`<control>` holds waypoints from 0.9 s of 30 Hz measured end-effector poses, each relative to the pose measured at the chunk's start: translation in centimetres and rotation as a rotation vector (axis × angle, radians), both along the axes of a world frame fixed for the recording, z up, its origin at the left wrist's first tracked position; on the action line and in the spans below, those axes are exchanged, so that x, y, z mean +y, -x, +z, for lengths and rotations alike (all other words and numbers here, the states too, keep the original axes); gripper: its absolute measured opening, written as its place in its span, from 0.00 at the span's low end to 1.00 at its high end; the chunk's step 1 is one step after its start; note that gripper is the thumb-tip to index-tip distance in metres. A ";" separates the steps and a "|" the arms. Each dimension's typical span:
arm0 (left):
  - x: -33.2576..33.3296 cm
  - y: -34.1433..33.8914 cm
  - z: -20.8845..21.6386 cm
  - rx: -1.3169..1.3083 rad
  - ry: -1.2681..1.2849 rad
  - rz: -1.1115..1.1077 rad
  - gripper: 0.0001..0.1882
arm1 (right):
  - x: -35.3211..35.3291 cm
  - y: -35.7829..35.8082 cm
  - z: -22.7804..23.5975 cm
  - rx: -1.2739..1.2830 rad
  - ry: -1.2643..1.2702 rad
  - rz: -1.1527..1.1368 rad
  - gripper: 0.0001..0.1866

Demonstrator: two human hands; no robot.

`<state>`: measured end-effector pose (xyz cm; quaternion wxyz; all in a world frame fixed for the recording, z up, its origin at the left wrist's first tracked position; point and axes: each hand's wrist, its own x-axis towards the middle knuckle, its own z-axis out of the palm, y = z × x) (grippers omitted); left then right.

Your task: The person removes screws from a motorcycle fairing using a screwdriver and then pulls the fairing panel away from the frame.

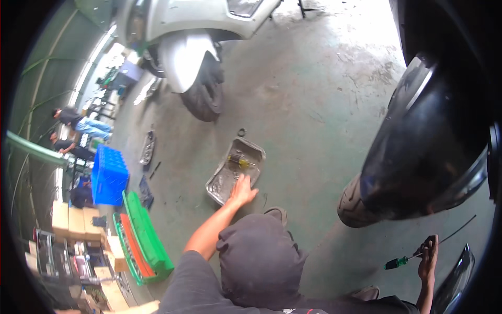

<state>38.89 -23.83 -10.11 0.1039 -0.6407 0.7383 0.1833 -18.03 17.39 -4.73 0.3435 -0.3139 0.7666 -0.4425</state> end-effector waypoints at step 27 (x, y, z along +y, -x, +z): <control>7.9 31.9 12.2 1.242 -0.725 -1.363 0.26 | -19.1 -23.3 27.9 -0.433 -1.794 0.370 0.27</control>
